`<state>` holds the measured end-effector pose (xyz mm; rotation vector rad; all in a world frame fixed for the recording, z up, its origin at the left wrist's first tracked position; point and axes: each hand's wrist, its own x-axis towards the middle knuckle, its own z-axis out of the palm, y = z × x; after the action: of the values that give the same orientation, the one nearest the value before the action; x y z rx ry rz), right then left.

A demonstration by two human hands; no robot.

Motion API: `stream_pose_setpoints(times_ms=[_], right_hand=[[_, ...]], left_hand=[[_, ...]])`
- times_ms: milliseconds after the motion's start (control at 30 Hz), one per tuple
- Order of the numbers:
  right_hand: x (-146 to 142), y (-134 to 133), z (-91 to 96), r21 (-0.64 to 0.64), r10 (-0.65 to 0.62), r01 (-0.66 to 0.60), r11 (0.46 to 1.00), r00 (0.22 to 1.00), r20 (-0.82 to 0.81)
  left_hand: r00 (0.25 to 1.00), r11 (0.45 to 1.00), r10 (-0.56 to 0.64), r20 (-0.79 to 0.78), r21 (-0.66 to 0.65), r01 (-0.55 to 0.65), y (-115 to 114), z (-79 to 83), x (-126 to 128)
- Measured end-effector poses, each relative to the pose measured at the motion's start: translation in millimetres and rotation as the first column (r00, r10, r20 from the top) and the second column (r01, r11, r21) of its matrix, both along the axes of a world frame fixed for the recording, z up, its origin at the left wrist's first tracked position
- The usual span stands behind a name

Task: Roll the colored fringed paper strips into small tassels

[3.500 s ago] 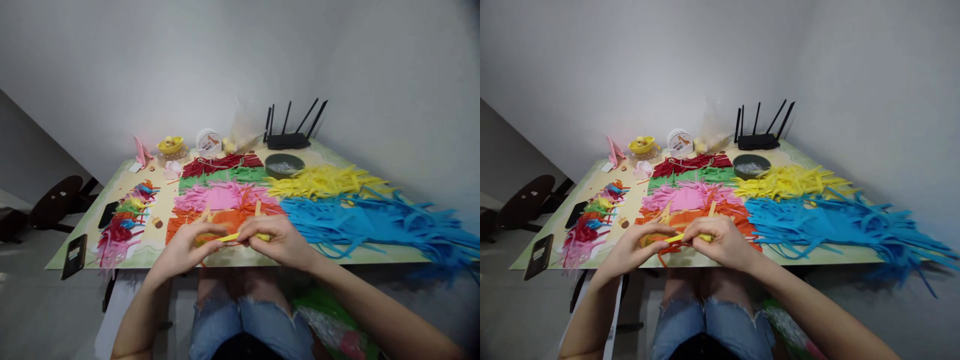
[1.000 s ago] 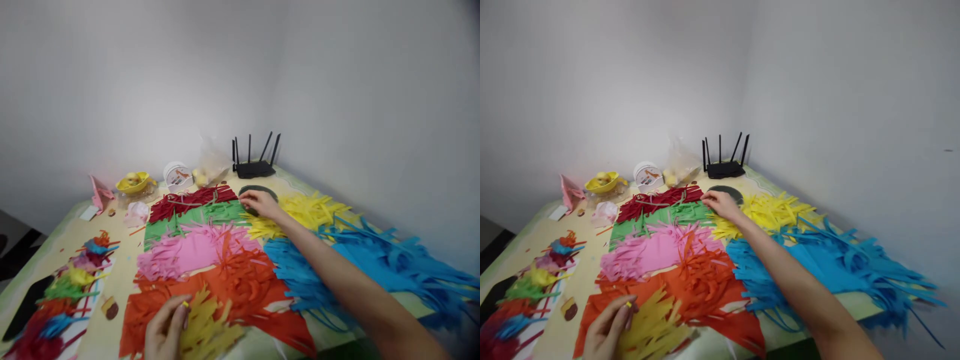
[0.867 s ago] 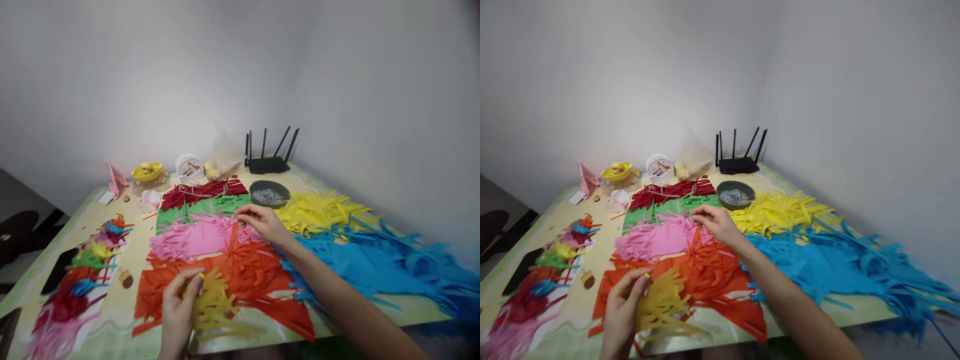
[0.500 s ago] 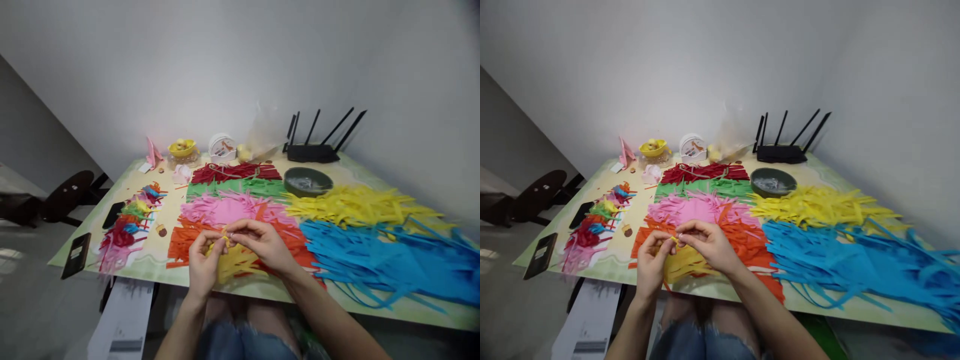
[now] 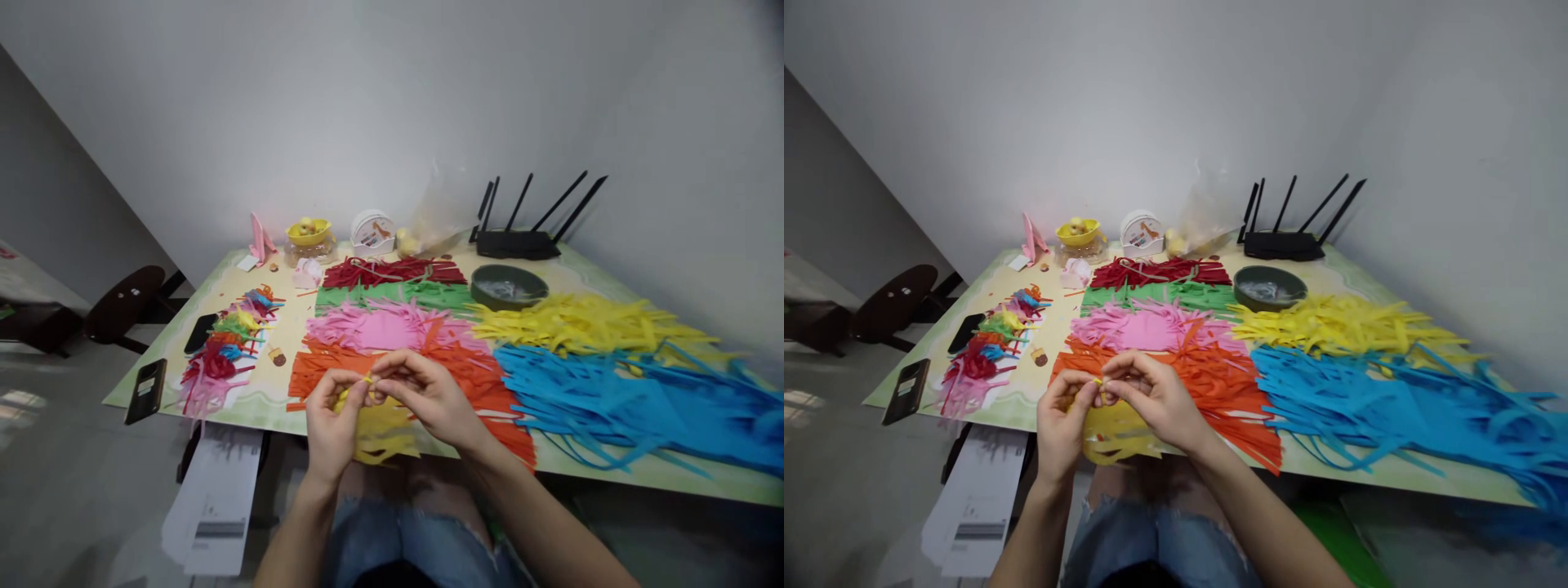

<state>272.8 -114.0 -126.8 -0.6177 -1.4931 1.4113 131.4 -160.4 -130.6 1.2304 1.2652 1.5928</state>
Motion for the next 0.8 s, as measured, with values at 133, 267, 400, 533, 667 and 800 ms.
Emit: stream_pose_setpoints(times_ms=[133,267,400,533,667,800], right_hand=[[-1,-7,2.5,0.069,-0.034,0.03,0.997,0.997,0.07],[-3,-13,3.4,0.174,-0.084,0.059,0.983,0.986,0.142],[-4,-17,0.5,0.338,-0.205,0.119,0.934,0.951,0.232],[-2,-17,0.1,0.383,-0.225,0.118,0.916,0.942,0.25],[-1,-15,3.6,0.182,-0.067,0.023,0.983,0.968,0.243],[-3,-16,2.9,0.052,0.002,-0.012,0.999,0.982,0.187]], left_hand=[[0.991,0.998,0.05,-0.121,0.033,-0.046,-9,3.0,-4],[0.982,0.997,0.071,-0.173,0.051,-0.063,-15,2.5,-6],[0.972,0.997,0.071,-0.224,0.049,-0.061,-19,1.3,-12],[0.957,0.999,0.017,-0.288,0.037,-0.006,-20,2.6,-19],[0.955,0.997,-0.049,-0.294,0.035,0.063,-20,3.8,-19],[0.976,0.999,0.019,-0.215,0.043,-0.01,-21,-0.7,-13]])
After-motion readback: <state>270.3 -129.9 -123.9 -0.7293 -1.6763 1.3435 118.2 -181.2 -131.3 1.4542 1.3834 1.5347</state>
